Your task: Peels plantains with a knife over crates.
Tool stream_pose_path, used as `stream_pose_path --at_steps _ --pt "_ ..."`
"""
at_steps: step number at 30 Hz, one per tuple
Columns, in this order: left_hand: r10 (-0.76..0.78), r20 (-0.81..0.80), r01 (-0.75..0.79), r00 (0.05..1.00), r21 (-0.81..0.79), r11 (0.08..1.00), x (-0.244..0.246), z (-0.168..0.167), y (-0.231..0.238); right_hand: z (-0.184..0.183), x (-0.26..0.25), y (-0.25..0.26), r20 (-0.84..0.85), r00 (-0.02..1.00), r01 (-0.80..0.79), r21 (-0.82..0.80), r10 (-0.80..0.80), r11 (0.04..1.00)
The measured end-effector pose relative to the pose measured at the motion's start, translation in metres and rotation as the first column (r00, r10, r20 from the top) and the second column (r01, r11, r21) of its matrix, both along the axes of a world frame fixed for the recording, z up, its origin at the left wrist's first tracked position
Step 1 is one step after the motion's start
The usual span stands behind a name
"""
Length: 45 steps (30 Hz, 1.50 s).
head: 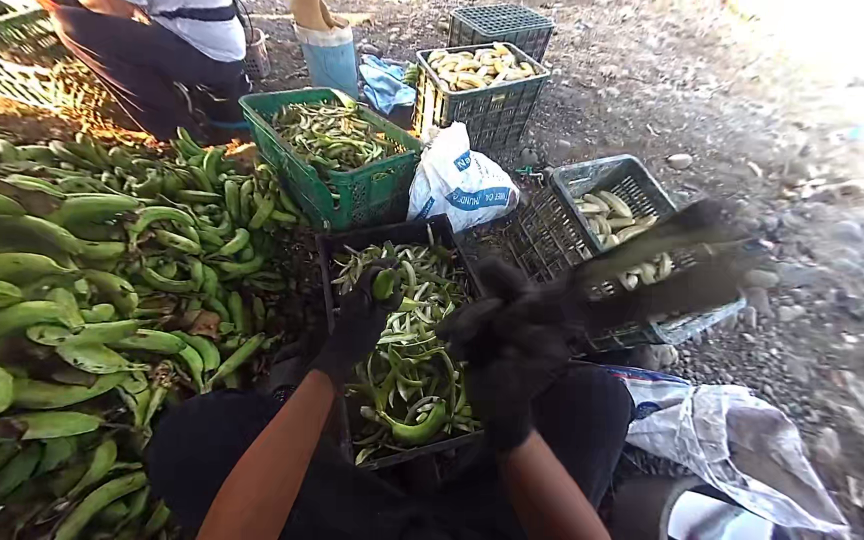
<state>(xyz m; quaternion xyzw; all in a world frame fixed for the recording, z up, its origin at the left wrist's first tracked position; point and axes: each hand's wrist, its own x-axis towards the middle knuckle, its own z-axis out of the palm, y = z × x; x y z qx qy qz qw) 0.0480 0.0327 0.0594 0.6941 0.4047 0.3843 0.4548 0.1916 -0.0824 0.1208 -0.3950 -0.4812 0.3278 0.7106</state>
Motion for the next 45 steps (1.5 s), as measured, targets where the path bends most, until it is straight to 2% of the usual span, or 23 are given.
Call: stream_pose_path --at_steps 1,2,3,4,5,6,8,9,13,15,18,20,21,24,26,28,30,32,35,37,40,43,45 --pt "0.001 0.05 -0.001 0.999 -0.004 1.0 0.0 -0.001 0.0 -0.038 -0.006 -0.003 0.061 0.998 -0.012 -0.259 0.029 0.966" --pt "0.012 0.098 -0.011 0.995 -0.012 1.0 0.0 -0.001 -0.001 -0.081 -0.009 -0.012 0.12 0.982 -0.054 -0.549 0.143 0.834" --pt "0.039 0.129 -0.035 0.991 -0.036 0.999 -0.001 0.002 -0.003 -0.126 -0.017 -0.025 0.089 0.971 -0.084 -0.745 0.223 0.661" --pt "0.071 0.148 -0.064 0.986 -0.05 0.997 -0.004 0.006 -0.002 -0.163 -0.028 -0.039 -0.014 0.97 -0.142 -0.846 0.243 0.515" --pt "0.107 0.172 -0.098 0.979 -0.06 0.993 -0.007 0.012 0.004 -0.185 -0.036 -0.048 -0.123 0.972 -0.197 -0.889 0.2 0.414" --pt "0.131 0.209 -0.116 0.969 -0.083 0.99 -0.008 0.018 0.01 -0.193 -0.041 -0.053 -0.196 0.97 -0.238 -0.896 0.147 0.375" --pt "0.152 0.252 -0.103 0.956 -0.198 0.975 -0.013 0.022 0.01 -0.175 -0.045 -0.057 -0.24 0.962 -0.272 -0.867 0.129 0.418" --pt "0.148 0.266 -0.082 0.953 -0.242 0.967 -0.014 0.022 0.008 -0.162 -0.044 -0.051 -0.181 0.973 -0.228 -0.843 0.142 0.487" --pt "0.121 0.367 0.005 0.922 -0.326 0.945 -0.013 0.014 0.012 -0.129 -0.013 -0.01 0.173 0.979 0.007 -0.57 0.112 0.821" --pt "0.153 0.367 -0.004 0.918 -0.375 0.927 -0.013 0.012 0.008 -0.117 0.004 0.003 0.341 0.93 0.046 -0.476 0.136 0.878" --pt "0.176 0.354 -0.017 0.918 -0.409 0.913 -0.017 0.011 0.001 -0.09 0.016 0.008 0.656 0.727 0.189 -0.476 0.204 0.859" --pt "0.126 0.4 0.042 0.908 -0.386 0.921 -0.02 0.006 0.0 -0.078 0.017 0.005 0.77 0.612 0.248 -0.406 0.183 0.879" --pt "0.101 0.423 0.073 0.901 -0.377 0.923 -0.022 0.005 0.0 -0.074 0.016 0.005 0.794 0.586 0.267 -0.38 0.164 0.885" --pt "0.105 0.413 0.054 0.905 -0.356 0.933 -0.015 0.007 -0.003 -0.073 0.008 0.017 0.784 0.608 0.336 -0.399 0.127 0.853" --pt "0.167 0.303 -0.059 0.938 -0.335 0.94 -0.006 0.01 -0.01 -0.074 0.003 0.038 0.769 0.631 0.429 -0.459 0.106 0.778" --pt "0.24 0.181 -0.168 0.954 -0.339 0.926 0.006 0.011 -0.017 -0.071 0.006 0.063 0.737 0.669 0.515 -0.551 0.093 0.657" --pt "0.309 0.16 -0.238 0.937 -0.354 0.905 0.016 0.013 -0.02 -0.071 0.016 0.08 0.715 0.698 0.554 -0.57 0.034 0.607" --pt "0.29 0.283 -0.154 0.914 -0.419 0.895 0.008 0.013 -0.01 -0.064 0.019 0.083 0.682 0.731 0.528 -0.542 -0.025 0.654" --pt "0.224 0.427 -0.015 0.876 -0.442 0.897 -0.009 0.003 0.007 -0.054 0.022 0.063 0.657 0.748 0.356 -0.524 0.1 0.774" --pt "0.185 0.425 -0.014 0.886 -0.374 0.927 -0.017 0.002 0.009 -0.061 0.025 0.045 0.63 0.749 0.206 -0.517 0.206 0.831" --pt "0.173 0.355 -0.043 0.919 -0.345 0.938 -0.025 0.001 0.005 -0.066 0.023 0.022 0.621 0.716 0.106 -0.549 0.32 0.829" --pt "0.097 0.215 -0.042 0.972 -0.245 0.969 -0.019 -0.004 -0.004 -0.065 0.017 0.036 0.66 0.681 0.243 -0.613 0.317 0.752" --pt "0.067 0.097 -0.051 0.993 -0.157 0.986 -0.014 -0.008 -0.006 -0.066 0.015 0.057 0.729 0.659 0.418 -0.561 0.186 0.715"
